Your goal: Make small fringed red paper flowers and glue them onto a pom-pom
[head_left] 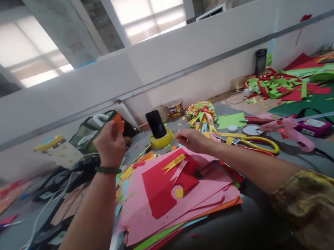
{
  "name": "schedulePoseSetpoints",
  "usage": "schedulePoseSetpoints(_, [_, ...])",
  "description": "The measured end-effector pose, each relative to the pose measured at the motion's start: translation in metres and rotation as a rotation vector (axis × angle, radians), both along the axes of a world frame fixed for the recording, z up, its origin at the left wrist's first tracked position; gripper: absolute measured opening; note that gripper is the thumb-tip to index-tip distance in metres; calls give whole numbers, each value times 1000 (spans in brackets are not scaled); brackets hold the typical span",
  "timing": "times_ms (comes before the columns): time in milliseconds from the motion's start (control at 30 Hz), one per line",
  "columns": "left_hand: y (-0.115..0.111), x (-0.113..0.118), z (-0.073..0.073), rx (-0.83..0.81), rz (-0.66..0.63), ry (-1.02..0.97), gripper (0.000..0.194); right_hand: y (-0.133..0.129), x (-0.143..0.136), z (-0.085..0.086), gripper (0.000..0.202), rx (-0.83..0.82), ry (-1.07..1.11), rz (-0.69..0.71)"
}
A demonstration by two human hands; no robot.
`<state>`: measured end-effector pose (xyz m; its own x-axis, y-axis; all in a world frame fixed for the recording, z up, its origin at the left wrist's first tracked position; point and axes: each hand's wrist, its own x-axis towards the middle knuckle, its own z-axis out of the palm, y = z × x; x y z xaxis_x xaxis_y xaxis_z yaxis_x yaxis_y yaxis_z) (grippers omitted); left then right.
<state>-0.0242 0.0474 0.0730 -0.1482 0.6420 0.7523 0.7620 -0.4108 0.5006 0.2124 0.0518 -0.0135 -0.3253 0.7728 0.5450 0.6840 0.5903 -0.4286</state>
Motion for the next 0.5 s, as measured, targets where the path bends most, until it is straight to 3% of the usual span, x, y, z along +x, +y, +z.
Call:
schedulePoseSetpoints(33, [-9, 3, 4, 35, -104, -154, 20, -2, -2, 1, 20, 8, 8, 2])
schedulePoseSetpoints(100, [-24, 13, 4, -80, -328, -443, 18, -6, -7, 3, 23, 35, 39, 14])
schedulePoseSetpoints(167, [-33, 23, -4, -337, -481, -621, 10, -11, -10, 4, 27, 82, 72, 64])
schedulePoseSetpoints(300, [-32, 41, -34, -596, -519, -878, 11, -21, -16, 0, 44, 234, -23, 196])
schedulePoseSetpoints(400, [-26, 44, -52, -676, -553, -930, 18, -27, -21, -5, 42, 340, -193, 278])
schedulePoseSetpoints(500, [-25, 43, -62, -708, -641, -953, 14, -30, -23, -12, 42, 381, -207, 329])
